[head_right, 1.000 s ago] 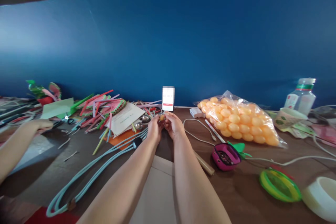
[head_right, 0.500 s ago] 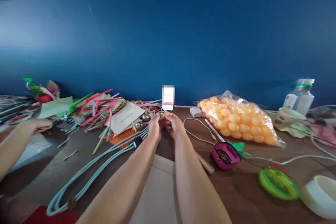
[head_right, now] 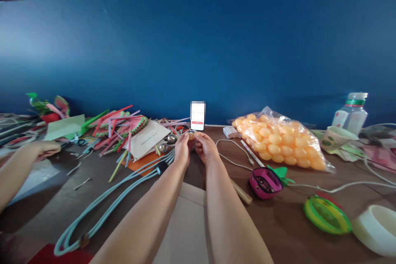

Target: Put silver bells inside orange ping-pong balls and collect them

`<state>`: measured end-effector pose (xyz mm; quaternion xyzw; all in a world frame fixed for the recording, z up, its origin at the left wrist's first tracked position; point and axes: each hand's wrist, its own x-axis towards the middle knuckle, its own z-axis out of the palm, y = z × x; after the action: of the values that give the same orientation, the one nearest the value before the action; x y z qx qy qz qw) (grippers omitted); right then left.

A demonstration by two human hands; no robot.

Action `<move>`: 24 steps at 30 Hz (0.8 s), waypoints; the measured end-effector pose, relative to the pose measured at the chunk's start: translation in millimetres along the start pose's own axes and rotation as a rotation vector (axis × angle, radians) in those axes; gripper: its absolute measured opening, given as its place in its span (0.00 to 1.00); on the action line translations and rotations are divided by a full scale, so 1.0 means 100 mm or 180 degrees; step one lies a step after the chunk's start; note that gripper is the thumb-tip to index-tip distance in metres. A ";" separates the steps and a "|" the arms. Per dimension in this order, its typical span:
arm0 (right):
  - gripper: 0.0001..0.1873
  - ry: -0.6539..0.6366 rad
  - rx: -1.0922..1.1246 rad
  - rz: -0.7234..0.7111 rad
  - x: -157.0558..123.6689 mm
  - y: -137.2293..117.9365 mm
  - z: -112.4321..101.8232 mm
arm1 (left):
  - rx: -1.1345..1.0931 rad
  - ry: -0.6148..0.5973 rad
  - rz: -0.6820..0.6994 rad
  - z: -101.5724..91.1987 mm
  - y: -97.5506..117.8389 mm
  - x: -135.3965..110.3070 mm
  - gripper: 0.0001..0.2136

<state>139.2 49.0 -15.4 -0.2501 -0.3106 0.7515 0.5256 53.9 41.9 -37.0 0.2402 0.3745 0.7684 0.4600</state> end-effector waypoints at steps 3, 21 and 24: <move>0.17 -0.0005 -0.0004 -0.0054 -0.01 -0.01 0.01 | -0.0006 -0.0010 0.0028 0.01 0.01 0.00 0.11; 0.17 0.0091 -0.0139 -0.0172 -0.03 -0.01 0.06 | 0.0281 0.0077 0.0260 0.03 0.06 -0.05 0.12; 0.16 0.0057 -0.0133 -0.0173 -0.03 -0.01 0.05 | 0.0307 0.0081 0.0252 0.04 0.07 -0.06 0.12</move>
<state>137.8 45.6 -11.2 -0.2592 -0.3282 0.7280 0.5432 55.3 36.1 -28.9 0.2669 0.4072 0.7700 0.4123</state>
